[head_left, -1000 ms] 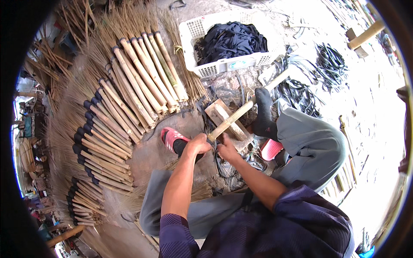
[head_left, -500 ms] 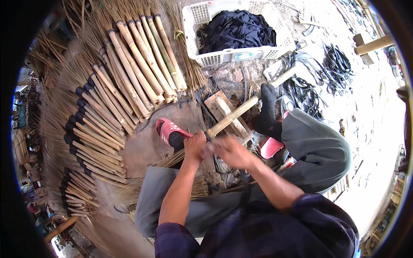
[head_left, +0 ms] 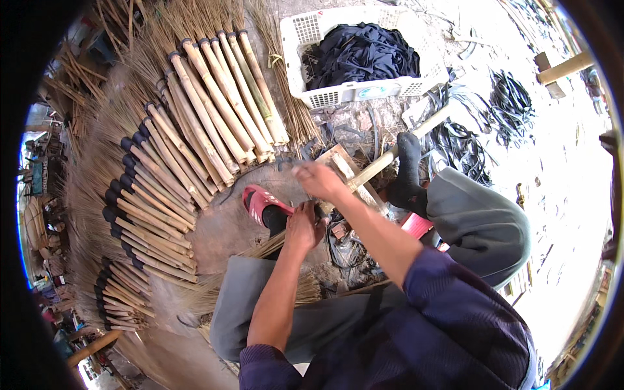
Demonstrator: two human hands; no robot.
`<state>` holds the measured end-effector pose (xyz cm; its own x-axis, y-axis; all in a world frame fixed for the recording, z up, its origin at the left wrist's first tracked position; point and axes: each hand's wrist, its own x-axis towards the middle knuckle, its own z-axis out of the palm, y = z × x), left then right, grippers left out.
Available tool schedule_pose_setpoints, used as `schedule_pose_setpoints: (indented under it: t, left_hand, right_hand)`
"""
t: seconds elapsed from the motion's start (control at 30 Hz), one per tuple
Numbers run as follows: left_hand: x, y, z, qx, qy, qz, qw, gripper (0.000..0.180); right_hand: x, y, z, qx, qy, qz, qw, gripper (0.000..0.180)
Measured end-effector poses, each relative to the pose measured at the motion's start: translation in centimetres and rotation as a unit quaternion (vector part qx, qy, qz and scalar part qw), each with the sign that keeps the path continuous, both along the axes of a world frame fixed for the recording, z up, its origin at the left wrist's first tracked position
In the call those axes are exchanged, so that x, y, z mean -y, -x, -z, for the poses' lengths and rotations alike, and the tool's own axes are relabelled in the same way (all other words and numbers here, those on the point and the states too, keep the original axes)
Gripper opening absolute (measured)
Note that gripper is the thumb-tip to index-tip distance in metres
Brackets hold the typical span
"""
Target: The person sits on the floor and assembles brooms by binding straw bristles to wooden handles using black straps. They repeatedly wrap and tighten the straps around the bristle base, then place finished brooms aside.
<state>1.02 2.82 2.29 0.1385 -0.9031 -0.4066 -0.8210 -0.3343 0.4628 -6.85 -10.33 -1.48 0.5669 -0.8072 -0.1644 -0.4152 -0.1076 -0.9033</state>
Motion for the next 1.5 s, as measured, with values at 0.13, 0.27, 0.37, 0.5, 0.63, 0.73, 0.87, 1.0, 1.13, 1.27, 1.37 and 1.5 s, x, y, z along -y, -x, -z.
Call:
schedule_pose_setpoints:
  t: [0.13, 0.27, 0.37, 0.5, 0.63, 0.73, 0.87, 1.0, 1.13, 1.27, 1.37, 1.5]
  left_hand:
    - [2.2, 0.4, 0.1, 0.031, -0.123, -0.006, 0.992, 0.051]
    - [5.2, -0.3, -0.1, -0.039, -0.265, 0.017, 0.963, 0.032]
    - [5.8, -1.3, -0.1, -0.068, -0.304, 0.032, 0.950, 0.037]
    - [5.3, -2.1, 1.5, -0.141, -0.301, 0.015, 0.943, 0.037]
    - [4.9, -2.6, 3.2, -0.176, -0.304, -0.010, 0.936, 0.033]
    - [4.9, -2.6, 2.7, -0.191, -0.308, -0.022, 0.932, 0.032]
    - [3.6, -1.3, 0.8, -0.009, -0.240, 0.028, 0.970, 0.035]
    - [1.6, 0.1, 0.4, 0.084, -0.135, 0.014, 0.987, 0.038]
    - [0.8, 0.5, 1.0, 0.089, -0.103, 0.021, 0.990, 0.045]
    - [0.2, 1.3, 1.0, 0.149, -0.061, 0.004, 0.987, 0.062]
    - [-0.2, 1.3, 0.9, 0.088, -0.085, -0.041, 0.992, 0.073]
    - [-0.7, -0.2, 0.6, -0.007, 0.052, -0.014, 0.999, 0.071]
  right_hand:
    - [-9.3, 7.3, -1.6, 0.041, -0.221, 0.246, 0.943, 0.028]
    - [-11.7, 6.8, 5.2, 0.230, -0.105, 0.206, 0.945, 0.039]
    - [-10.3, 6.7, 8.3, 0.037, -0.223, 0.003, 0.974, 0.052]
    - [-10.0, 8.3, 7.3, -0.033, -0.108, 0.080, 0.990, 0.055]
    - [-11.0, 7.7, 7.2, 0.390, -0.335, 0.102, 0.851, 0.051]
    - [-11.1, 6.6, 8.9, 0.238, -0.415, 0.040, 0.877, 0.032]
    - [-12.1, 9.4, 7.4, 0.091, -0.336, 0.004, 0.938, 0.024]
    - [-12.8, 14.5, -2.5, 0.079, -0.378, -0.062, 0.920, 0.028]
    - [-7.4, 11.2, -9.8, 0.118, -0.160, -0.060, 0.978, 0.029]
    - [-0.1, 0.9, -2.2, 0.014, -0.116, -0.149, 0.982, 0.025]
    - [1.5, -3.3, 6.9, -0.228, -0.246, -0.224, 0.915, 0.033]
    - [2.7, -4.5, 8.3, -0.249, -0.115, -0.381, 0.883, 0.038]
